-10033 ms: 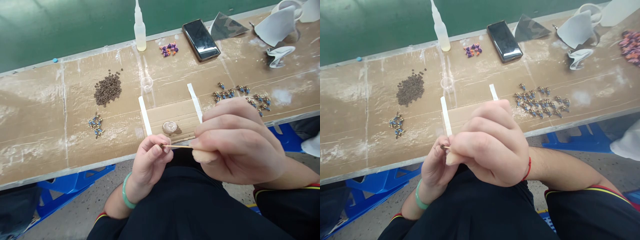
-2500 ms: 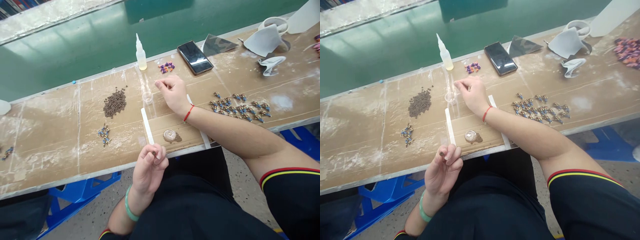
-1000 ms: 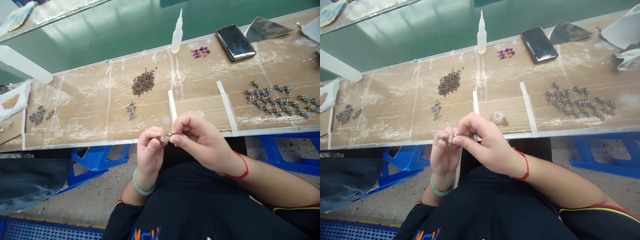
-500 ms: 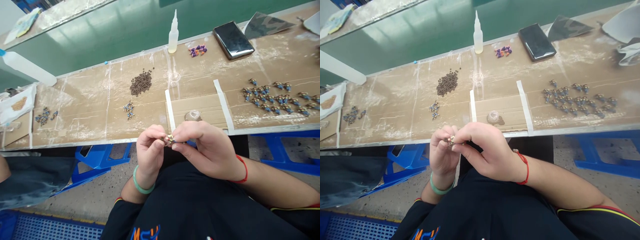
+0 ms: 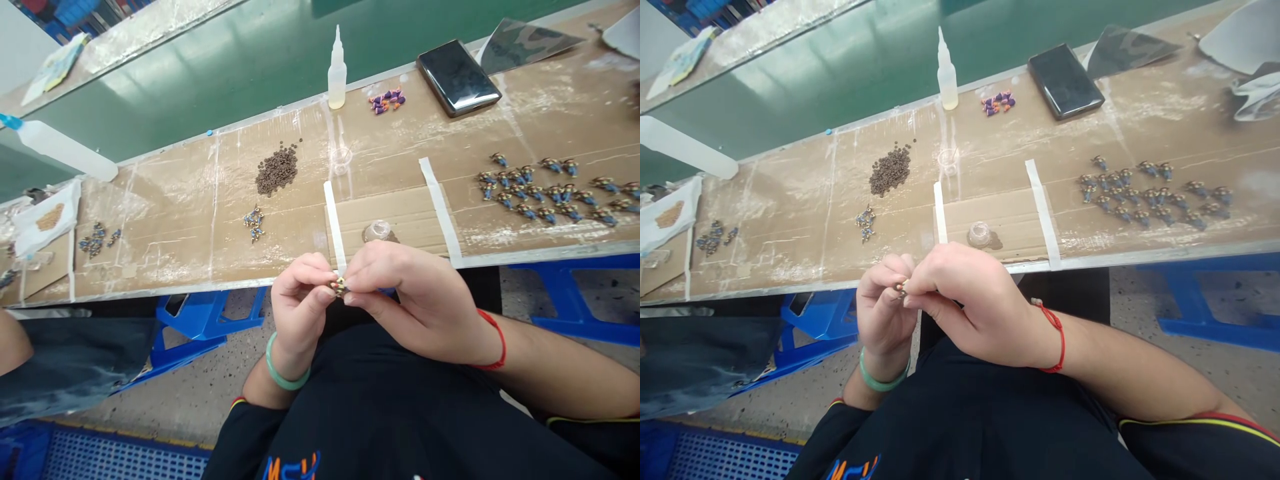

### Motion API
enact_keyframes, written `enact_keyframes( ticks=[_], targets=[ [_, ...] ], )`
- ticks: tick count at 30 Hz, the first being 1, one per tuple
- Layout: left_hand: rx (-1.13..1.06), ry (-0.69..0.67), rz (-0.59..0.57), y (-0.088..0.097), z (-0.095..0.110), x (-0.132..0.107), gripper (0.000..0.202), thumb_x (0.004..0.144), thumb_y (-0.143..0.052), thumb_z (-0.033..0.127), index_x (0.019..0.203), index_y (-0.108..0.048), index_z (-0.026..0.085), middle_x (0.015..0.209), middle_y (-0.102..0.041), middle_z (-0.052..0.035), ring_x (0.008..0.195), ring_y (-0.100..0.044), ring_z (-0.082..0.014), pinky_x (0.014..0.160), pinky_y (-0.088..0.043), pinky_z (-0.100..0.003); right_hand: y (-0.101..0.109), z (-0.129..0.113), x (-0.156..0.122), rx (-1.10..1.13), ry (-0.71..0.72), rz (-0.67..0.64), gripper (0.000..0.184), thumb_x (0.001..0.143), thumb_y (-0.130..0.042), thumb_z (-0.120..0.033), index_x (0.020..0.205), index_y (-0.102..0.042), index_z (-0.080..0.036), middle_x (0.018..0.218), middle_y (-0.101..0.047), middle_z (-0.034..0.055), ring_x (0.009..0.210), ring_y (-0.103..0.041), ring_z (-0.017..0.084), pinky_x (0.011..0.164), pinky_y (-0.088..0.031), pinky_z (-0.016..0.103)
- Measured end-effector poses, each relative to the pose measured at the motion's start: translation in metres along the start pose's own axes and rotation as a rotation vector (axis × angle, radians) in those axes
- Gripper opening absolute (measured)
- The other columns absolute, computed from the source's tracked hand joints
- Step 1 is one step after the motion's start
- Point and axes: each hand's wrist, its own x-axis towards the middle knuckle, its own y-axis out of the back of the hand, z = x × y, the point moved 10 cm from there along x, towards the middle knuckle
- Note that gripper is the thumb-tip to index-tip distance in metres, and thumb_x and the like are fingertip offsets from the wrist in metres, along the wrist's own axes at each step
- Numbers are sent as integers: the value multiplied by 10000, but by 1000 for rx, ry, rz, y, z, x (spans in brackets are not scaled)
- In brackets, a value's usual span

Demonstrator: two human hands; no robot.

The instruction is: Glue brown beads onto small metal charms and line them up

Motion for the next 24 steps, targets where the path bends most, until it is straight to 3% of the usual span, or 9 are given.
enact_keyframes(
  ticks=[7,13,19,24],
  targets=[
    [180,-120,52,2,14,-7,79,893,-746,292,936,-811,274,730,-675,4,673,-589,-107,616,-490,-237,6,-1,-2,-81,-2,18,165,963,-592,-43,902,-568,-194,779,-683,-17,727,-643,104,724,-503,247],
    [281,-101,58,3,11,-21,220,964,-629,243,1112,-779,305,959,-735,-27,854,-662,-147,732,-545,-275,11,-9,-6,-182,59,100,172,947,-587,-5,934,-604,-176,871,-724,17,813,-671,105,783,-532,251],
    [372,-190,64,1,21,-22,224,931,-648,265,1108,-775,320,930,-724,-20,820,-656,-165,731,-535,-307,15,-16,-5,-171,84,118,203,900,-607,42,926,-626,-159,895,-738,35,843,-698,126,773,-565,263],
    [347,-183,14,-4,22,-21,270,921,-627,252,1147,-763,310,941,-707,-20,801,-625,-159,713,-511,-305,15,-19,-5,-168,109,114,208,879,-617,57,926,-638,-144,876,-740,60,801,-692,140,738,-572,281]
  ],
)
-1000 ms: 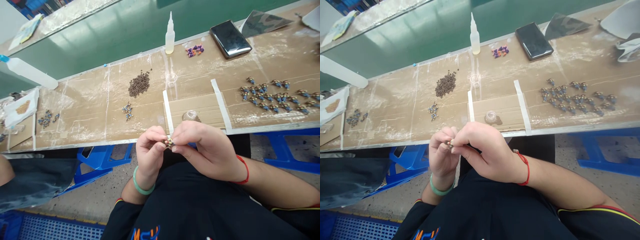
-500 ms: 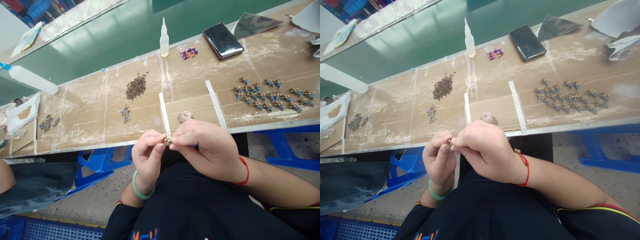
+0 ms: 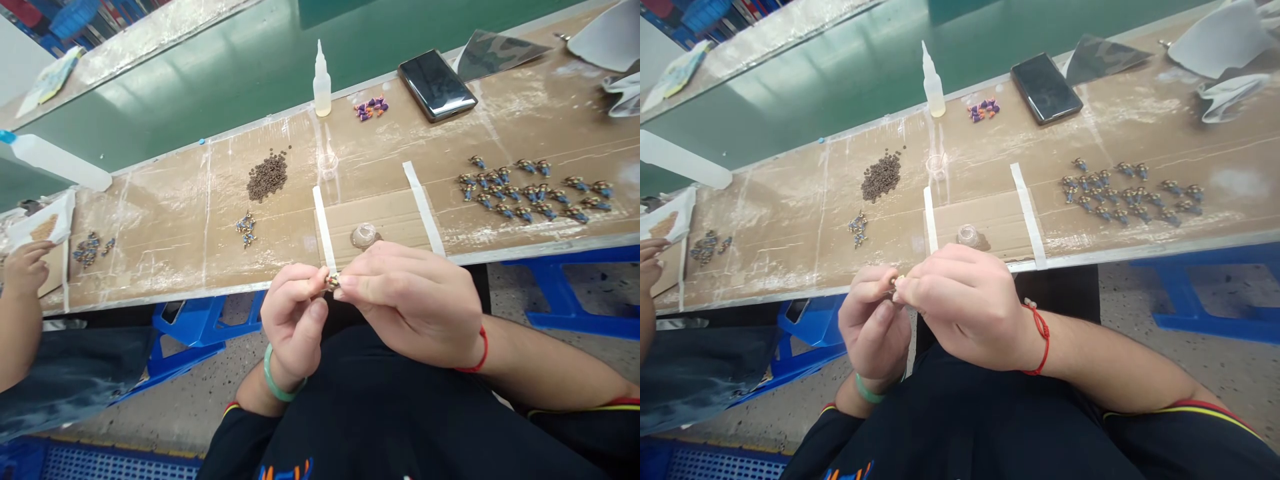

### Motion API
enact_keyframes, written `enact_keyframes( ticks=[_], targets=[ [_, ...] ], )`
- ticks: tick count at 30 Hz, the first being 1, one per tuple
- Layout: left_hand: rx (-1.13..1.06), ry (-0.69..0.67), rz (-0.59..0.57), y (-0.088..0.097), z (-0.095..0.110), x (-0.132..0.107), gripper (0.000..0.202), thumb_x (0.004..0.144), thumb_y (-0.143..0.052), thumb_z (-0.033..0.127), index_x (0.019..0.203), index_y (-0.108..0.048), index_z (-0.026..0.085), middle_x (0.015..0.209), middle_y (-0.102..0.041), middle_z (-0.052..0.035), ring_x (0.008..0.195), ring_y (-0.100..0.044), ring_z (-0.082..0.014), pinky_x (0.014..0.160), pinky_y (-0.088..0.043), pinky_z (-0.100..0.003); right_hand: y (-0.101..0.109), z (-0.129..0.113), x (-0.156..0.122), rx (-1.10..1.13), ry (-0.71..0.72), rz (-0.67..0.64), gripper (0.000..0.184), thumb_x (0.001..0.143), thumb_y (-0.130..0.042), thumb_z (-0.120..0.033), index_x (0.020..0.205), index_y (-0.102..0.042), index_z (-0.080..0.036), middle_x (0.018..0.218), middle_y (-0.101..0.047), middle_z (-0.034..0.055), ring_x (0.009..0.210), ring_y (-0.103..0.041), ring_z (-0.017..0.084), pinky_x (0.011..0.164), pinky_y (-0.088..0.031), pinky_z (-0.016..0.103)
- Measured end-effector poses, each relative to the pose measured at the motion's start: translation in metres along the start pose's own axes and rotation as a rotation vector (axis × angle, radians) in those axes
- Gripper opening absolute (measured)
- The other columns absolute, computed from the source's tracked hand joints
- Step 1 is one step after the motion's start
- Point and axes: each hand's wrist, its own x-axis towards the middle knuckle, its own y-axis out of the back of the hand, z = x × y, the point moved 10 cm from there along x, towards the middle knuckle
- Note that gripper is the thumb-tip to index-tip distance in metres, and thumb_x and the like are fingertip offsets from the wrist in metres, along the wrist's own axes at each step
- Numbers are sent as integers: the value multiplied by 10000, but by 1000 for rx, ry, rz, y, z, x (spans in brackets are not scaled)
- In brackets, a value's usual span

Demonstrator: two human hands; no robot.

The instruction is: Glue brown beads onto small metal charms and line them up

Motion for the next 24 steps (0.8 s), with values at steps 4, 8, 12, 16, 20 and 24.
enact_keyframes(
  ticks=[4,8,12,16,20,24],
  targets=[
    [-61,18,-12,-3,-2,-1,292,915,-634,284,1181,-746,327,975,-700,-22,773,-601,-154,673,-501,-296,1,-2,0,-26,21,21,216,867,-635,63,930,-642,-143,878,-740,74,800,-701,154,721,-566,288],
    [-66,5,-13,-5,-3,-1,312,899,-640,252,1181,-746,331,974,-695,-19,783,-592,-155,672,-491,-292,2,-3,0,-43,30,24,231,858,-643,72,937,-638,-144,882,-747,74,808,-702,155,722,-566,289],
    [-72,-18,-18,-5,-1,1,326,900,-630,234,1193,-742,325,981,-690,-18,787,-588,-149,642,-474,-276,4,-4,0,-54,30,30,223,876,-629,56,938,-635,-158,883,-746,64,807,-708,155,721,-574,289],
    [-63,-6,-23,-8,-2,1,327,904,-631,269,1203,-737,345,994,-695,-26,788,-592,-160,612,-474,-273,5,-4,-1,-59,35,27,222,893,-620,43,954,-630,-170,890,-747,62,826,-720,160,728,-585,295],
    [-93,2,-28,-11,-2,0,331,898,-644,274,1207,-731,349,1020,-690,-25,794,-599,-158,608,-475,-268,8,-5,-2,-86,52,48,219,895,-620,35,962,-632,-173,891,-755,59,810,-716,159,720,-599,302],
    [-92,0,-23,-11,-3,0,327,895,-650,272,1205,-732,335,1024,-685,-27,799,-592,-155,605,-466,-263,9,-3,-1,-94,31,50,226,908,-601,27,949,-636,-193,905,-759,42,823,-723,153,736,-609,301]
  ],
)
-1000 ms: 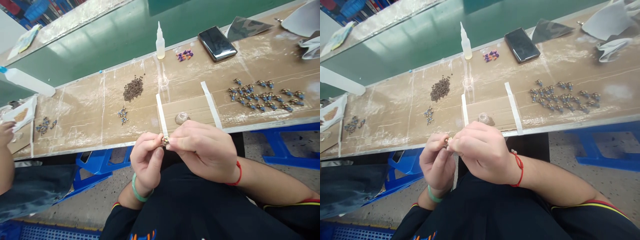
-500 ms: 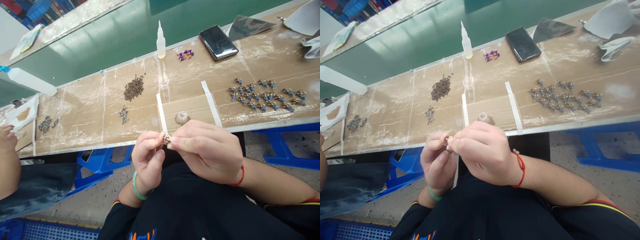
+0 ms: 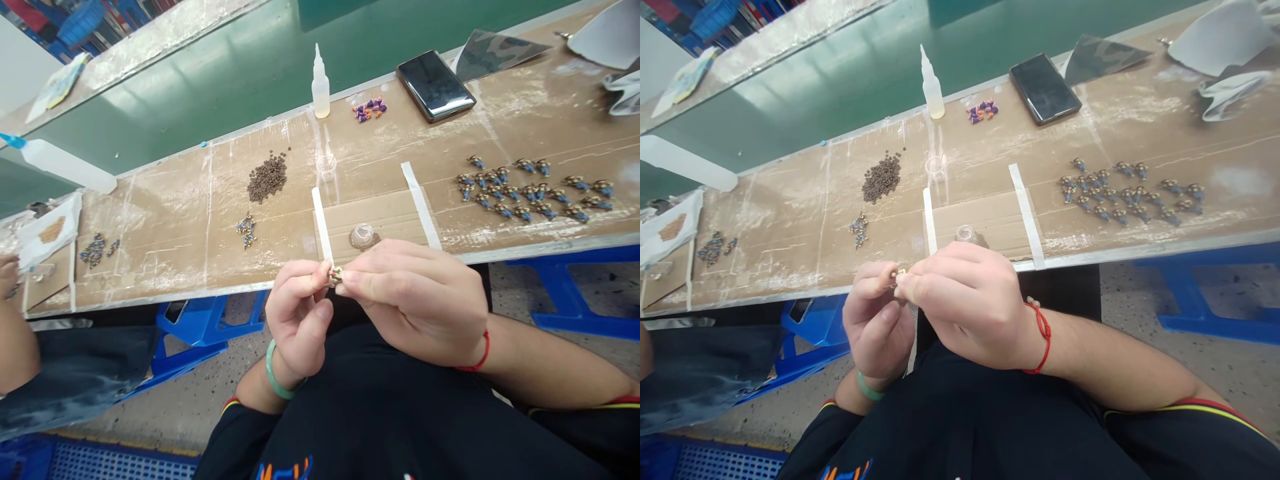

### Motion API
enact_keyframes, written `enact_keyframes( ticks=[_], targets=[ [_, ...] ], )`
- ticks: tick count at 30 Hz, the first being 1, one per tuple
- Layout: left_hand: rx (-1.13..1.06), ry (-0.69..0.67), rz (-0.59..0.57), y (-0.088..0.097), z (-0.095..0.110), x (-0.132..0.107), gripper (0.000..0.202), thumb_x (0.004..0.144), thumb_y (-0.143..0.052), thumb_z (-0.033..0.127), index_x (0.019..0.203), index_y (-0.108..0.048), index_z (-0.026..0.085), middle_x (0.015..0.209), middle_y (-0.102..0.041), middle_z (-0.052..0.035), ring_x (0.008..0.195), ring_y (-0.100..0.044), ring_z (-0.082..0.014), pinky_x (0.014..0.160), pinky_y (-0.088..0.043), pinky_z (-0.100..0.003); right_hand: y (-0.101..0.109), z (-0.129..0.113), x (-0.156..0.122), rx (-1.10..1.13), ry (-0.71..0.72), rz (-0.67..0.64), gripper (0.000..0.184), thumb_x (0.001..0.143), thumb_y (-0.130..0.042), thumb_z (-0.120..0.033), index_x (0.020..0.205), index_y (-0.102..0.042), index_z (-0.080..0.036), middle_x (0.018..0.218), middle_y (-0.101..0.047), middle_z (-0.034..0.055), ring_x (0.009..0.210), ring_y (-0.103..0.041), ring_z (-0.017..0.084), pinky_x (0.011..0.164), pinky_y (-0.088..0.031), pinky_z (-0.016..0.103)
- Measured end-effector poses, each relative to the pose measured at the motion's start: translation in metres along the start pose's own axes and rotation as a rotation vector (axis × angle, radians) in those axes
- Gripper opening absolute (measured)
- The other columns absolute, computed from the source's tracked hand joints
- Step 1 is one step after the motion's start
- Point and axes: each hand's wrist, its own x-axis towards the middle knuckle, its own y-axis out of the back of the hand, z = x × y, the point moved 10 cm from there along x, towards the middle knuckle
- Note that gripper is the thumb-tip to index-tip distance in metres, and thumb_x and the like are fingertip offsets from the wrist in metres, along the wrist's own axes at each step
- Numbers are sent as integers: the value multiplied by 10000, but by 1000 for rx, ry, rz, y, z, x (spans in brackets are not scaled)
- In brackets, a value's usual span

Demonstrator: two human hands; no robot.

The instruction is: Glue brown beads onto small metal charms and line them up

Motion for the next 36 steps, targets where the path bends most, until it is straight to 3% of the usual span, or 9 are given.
enact_keyframes(
  ticks=[14,20,25,28,36],
  targets=[
    [95,-56,15,1,3,0,334,871,-643,286,1189,-742,321,946,-683,-28,766,-573,-169,616,-456,-293,1,2,-4,12,-18,6,228,898,-609,32,945,-631,-190,899,-761,33,829,-727,146,751,-610,283],
    [11,63,-91,-8,-1,7,353,905,-620,374,1235,-732,314,978,-645,-42,764,-551,-165,636,-475,-292,6,4,-4,0,-41,29,222,920,-601,5,938,-615,-216,891,-765,-1,829,-733,133,773,-615,275],
    [-94,158,-53,-13,0,15,401,910,-604,421,1291,-696,334,921,-570,-19,708,-451,-145,618,-449,-275,7,-1,-5,-59,19,-26,190,905,-652,-11,990,-621,-178,911,-766,48,824,-722,155,750,-591,304],
    [-139,175,-47,-18,0,16,362,905,-604,409,1233,-719,308,868,-527,-16,703,-426,-148,611,-426,-274,9,-4,-7,-102,61,-23,160,915,-678,-58,1002,-625,-182,919,-766,50,829,-722,157,746,-587,300],
    [-97,166,-75,-23,-1,12,318,905,-582,397,1134,-755,259,915,-553,-38,761,-475,-162,649,-415,-286,9,-15,-9,-183,191,-72,126,903,-670,-57,1004,-646,-129,908,-751,79,846,-714,189,749,-602,335]
  ],
)
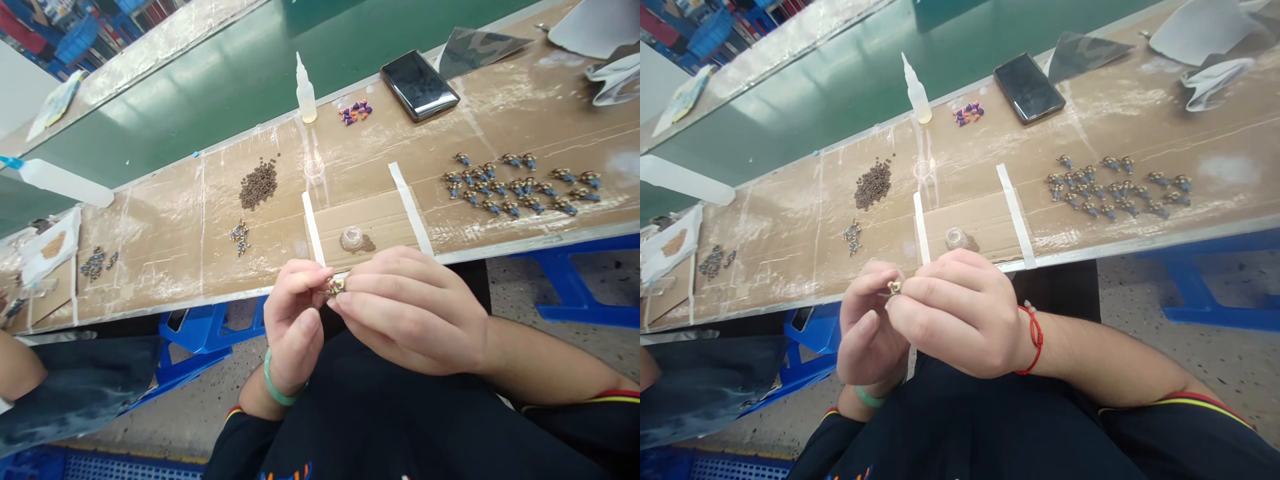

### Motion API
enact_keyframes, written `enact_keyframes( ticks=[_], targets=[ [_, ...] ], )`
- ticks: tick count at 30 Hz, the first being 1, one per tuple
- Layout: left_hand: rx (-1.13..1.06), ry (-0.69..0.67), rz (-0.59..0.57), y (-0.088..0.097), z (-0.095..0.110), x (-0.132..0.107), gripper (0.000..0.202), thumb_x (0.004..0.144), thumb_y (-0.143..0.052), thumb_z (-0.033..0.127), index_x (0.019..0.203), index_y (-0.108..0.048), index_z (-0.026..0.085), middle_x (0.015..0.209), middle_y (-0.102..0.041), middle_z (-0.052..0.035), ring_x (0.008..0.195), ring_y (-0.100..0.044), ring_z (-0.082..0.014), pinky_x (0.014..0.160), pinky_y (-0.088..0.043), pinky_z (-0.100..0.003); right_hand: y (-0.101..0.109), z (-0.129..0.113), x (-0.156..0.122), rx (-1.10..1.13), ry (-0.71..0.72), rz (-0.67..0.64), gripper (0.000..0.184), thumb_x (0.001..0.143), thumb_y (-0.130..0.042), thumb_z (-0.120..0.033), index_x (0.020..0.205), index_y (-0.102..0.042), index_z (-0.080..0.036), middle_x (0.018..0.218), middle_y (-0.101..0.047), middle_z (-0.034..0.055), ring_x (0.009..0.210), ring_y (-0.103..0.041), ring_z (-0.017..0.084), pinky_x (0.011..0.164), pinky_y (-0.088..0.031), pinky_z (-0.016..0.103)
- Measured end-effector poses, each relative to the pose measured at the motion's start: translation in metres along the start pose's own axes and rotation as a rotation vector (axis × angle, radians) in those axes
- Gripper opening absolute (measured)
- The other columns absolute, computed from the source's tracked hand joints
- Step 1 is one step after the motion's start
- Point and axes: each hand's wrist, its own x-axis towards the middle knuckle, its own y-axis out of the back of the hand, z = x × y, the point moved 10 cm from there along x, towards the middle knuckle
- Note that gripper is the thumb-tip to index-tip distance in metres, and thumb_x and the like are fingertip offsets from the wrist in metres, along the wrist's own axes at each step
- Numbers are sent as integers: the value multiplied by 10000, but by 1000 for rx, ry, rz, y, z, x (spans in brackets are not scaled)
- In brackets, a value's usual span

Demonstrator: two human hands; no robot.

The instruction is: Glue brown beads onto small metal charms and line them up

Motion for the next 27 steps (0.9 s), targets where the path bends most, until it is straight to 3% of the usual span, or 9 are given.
enact_keyframes(
  ticks=[5,12,27],
  targets=[
    [-39,-26,-11,-4,6,1,330,903,-583,351,1152,-761,226,904,-556,-29,779,-479,-149,650,-416,-269,3,-4,3,-48,14,-1,94,927,-672,-77,973,-664,-158,881,-744,53,822,-709,168,734,-609,303],
    [-18,-73,-7,-3,8,1,309,902,-592,315,1137,-773,227,890,-581,-19,799,-527,-139,695,-457,-252,5,-9,-1,-52,34,49,117,905,-649,-19,1002,-673,-78,911,-735,95,873,-709,195,713,-625,325],
    [38,-73,-15,-5,5,-5,307,912,-620,379,1186,-737,307,923,-555,-23,791,-523,-169,672,-463,-308,13,-15,3,-154,65,105,146,914,-665,-48,836,-685,-170,834,-736,45,803,-706,158,649,-618,282]
  ],
)
